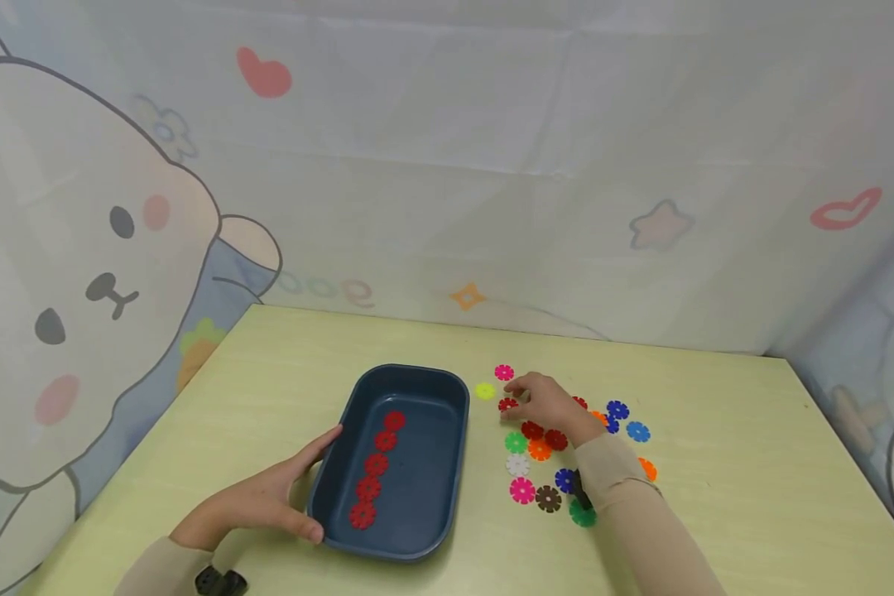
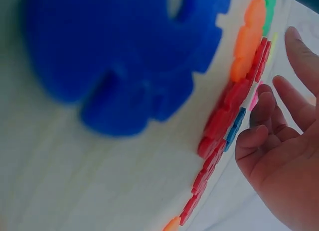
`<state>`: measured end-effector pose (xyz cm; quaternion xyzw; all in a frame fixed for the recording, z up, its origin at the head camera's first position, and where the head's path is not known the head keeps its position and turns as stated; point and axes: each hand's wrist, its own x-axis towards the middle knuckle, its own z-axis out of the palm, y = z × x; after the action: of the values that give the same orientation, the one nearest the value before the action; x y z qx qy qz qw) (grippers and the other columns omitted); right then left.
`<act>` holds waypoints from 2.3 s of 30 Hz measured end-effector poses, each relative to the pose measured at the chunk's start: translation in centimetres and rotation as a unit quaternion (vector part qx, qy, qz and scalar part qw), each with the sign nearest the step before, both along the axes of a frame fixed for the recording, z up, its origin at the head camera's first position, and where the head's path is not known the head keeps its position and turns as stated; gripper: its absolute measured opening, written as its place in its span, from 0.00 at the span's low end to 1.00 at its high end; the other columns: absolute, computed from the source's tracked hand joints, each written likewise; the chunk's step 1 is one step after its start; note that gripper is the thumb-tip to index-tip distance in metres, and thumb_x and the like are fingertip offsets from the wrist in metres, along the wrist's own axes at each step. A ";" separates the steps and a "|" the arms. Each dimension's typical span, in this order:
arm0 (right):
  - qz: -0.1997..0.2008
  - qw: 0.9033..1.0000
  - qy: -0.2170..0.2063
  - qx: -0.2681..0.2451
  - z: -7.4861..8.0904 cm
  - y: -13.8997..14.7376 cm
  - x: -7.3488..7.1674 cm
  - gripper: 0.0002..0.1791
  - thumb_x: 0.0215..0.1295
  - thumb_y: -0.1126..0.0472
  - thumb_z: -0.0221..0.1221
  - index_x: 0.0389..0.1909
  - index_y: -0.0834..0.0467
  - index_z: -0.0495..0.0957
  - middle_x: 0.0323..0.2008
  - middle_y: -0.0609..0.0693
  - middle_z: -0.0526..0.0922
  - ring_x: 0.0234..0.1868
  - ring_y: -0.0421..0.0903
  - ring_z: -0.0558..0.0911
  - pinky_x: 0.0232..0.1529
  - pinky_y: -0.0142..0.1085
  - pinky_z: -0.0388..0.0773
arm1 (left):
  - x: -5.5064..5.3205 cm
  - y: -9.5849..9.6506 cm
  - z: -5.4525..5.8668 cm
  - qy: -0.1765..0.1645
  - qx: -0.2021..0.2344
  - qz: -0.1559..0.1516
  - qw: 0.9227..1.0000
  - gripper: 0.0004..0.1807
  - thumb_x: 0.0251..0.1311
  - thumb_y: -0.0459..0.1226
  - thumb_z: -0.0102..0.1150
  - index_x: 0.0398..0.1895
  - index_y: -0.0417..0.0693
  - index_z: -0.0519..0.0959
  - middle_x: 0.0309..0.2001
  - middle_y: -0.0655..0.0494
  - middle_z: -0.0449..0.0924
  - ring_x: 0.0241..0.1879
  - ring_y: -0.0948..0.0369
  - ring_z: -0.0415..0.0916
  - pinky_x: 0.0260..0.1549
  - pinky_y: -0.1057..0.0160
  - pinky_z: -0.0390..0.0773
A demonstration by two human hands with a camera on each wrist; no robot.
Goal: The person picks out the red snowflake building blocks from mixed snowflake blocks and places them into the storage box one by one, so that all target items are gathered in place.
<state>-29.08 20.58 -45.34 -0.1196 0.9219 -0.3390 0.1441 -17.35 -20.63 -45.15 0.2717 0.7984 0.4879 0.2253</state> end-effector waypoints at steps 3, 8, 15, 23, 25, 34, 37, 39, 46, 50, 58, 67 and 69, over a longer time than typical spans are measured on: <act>0.007 1.000 0.000 0.010 -0.1 0.0 -0.1 0.27 0.58 0.57 0.68 0.57 0.62 0.75 0.47 0.56 0.76 0.43 0.50 0.74 0.41 0.38 0.78 | 0.0 0.0 0.0 0.001 -0.001 0.000 1.000 0.68 0.42 0.48 0.78 0.78 0.51 0.36 0.77 0.47 0.37 0.75 0.46 0.39 0.65 0.35 0.47; 0.027 0.999 0.015 0.023 -0.1 -0.2 -0.1 0.25 0.57 0.58 0.69 0.54 0.65 0.77 0.43 0.54 0.75 0.42 0.49 0.73 0.43 0.39 0.76 | 0.1 0.0 0.1 -0.001 0.000 0.001 1.000 0.68 0.43 0.48 0.77 0.78 0.51 0.36 0.77 0.48 0.36 0.75 0.46 0.39 0.65 0.35 0.47; 0.040 0.998 0.038 0.039 -0.4 -0.1 -0.4 0.21 0.57 0.58 0.68 0.50 0.64 0.80 0.39 0.52 0.74 0.39 0.48 0.72 0.40 0.37 0.74 | 0.0 0.0 0.0 0.003 0.001 -0.002 1.000 0.68 0.43 0.48 0.77 0.78 0.51 0.36 0.77 0.48 0.37 0.75 0.46 0.39 0.65 0.35 0.48; 0.037 0.998 0.036 0.042 -0.5 -0.1 -0.4 0.18 0.58 0.59 0.68 0.47 0.63 0.80 0.40 0.52 0.76 0.41 0.49 0.73 0.46 0.43 0.76 | 0.0 -0.1 0.0 0.008 0.002 -0.005 1.000 0.68 0.43 0.48 0.77 0.78 0.50 0.35 0.77 0.46 0.37 0.74 0.46 0.40 0.65 0.35 0.47; 0.039 0.998 0.035 0.041 -0.5 -0.1 -0.4 0.17 0.58 0.59 0.68 0.45 0.62 0.79 0.39 0.52 0.77 0.40 0.48 0.73 0.45 0.42 0.77 | 0.0 -0.1 0.0 0.007 0.000 -0.005 1.000 0.68 0.43 0.48 0.77 0.78 0.50 0.35 0.77 0.46 0.36 0.74 0.46 0.39 0.65 0.35 0.47; 0.038 0.999 0.018 0.032 -0.2 -0.1 -0.1 0.15 0.59 0.58 0.67 0.44 0.56 0.76 0.36 0.51 0.77 0.35 0.47 0.75 0.36 0.36 0.77 | 0.1 -0.1 -0.1 0.015 0.000 -0.005 1.000 0.68 0.44 0.48 0.77 0.78 0.50 0.35 0.77 0.45 0.38 0.74 0.43 0.40 0.64 0.34 0.48; 0.035 0.999 0.009 0.035 -0.1 0.0 -0.1 0.16 0.59 0.57 0.67 0.45 0.56 0.76 0.36 0.51 0.78 0.34 0.46 0.76 0.35 0.36 0.78 | 0.1 -0.1 -0.1 0.019 -0.001 -0.006 1.000 0.68 0.44 0.48 0.76 0.78 0.50 0.35 0.77 0.45 0.39 0.74 0.42 0.42 0.64 0.33 0.49; 0.031 0.999 0.003 0.038 0.0 0.0 -0.1 0.16 0.58 0.57 0.68 0.46 0.56 0.77 0.36 0.51 0.78 0.34 0.46 0.76 0.35 0.35 0.78 | 0.1 -0.1 0.0 0.015 -0.004 -0.003 1.000 0.68 0.44 0.49 0.77 0.78 0.50 0.35 0.77 0.46 0.38 0.74 0.44 0.41 0.64 0.34 0.48; 0.039 0.998 0.014 0.050 0.1 0.2 -0.2 0.19 0.57 0.57 0.68 0.48 0.58 0.79 0.39 0.51 0.79 0.39 0.47 0.75 0.41 0.38 0.79 | 0.0 0.1 0.2 -0.003 -0.004 0.002 1.000 0.68 0.43 0.49 0.77 0.78 0.50 0.36 0.77 0.49 0.37 0.75 0.46 0.40 0.66 0.35 0.46; 0.045 0.998 0.021 0.051 0.1 0.3 -0.2 0.20 0.57 0.58 0.68 0.49 0.61 0.80 0.41 0.51 0.79 0.39 0.47 0.75 0.43 0.39 0.78 | 0.0 0.0 0.2 0.001 -0.005 0.003 1.000 0.68 0.43 0.48 0.77 0.78 0.50 0.36 0.77 0.49 0.37 0.75 0.46 0.40 0.66 0.35 0.47; 0.051 0.997 0.046 0.024 1.1 0.0 0.1 0.19 0.57 0.58 0.68 0.48 0.61 0.79 0.35 0.51 0.75 0.31 0.46 0.73 0.30 0.36 0.75 | 0.1 -0.1 0.0 0.008 -0.006 0.001 1.000 0.68 0.43 0.47 0.77 0.78 0.52 0.35 0.77 0.49 0.37 0.75 0.46 0.41 0.65 0.35 0.48; 0.089 0.985 0.145 -0.038 3.6 -1.1 0.8 0.18 0.56 0.56 0.69 0.46 0.57 0.80 0.37 0.47 0.75 0.38 0.45 0.70 0.37 0.35 0.72 | 0.0 -0.1 0.0 0.012 -0.010 0.002 1.000 0.67 0.44 0.47 0.77 0.78 0.52 0.35 0.77 0.48 0.37 0.74 0.45 0.41 0.65 0.35 0.48; 0.105 0.981 0.157 -0.050 4.0 -1.7 1.1 0.19 0.57 0.55 0.69 0.47 0.58 0.80 0.37 0.46 0.75 0.37 0.44 0.70 0.38 0.35 0.72 | 0.0 -0.1 0.0 0.014 -0.010 0.001 1.000 0.67 0.44 0.47 0.77 0.78 0.52 0.35 0.77 0.47 0.37 0.74 0.44 0.41 0.65 0.34 0.48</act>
<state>-27.98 18.86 -41.32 -0.2742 0.8972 -0.3452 0.0264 -17.31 -20.77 -45.18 0.2757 0.8066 0.4758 0.2166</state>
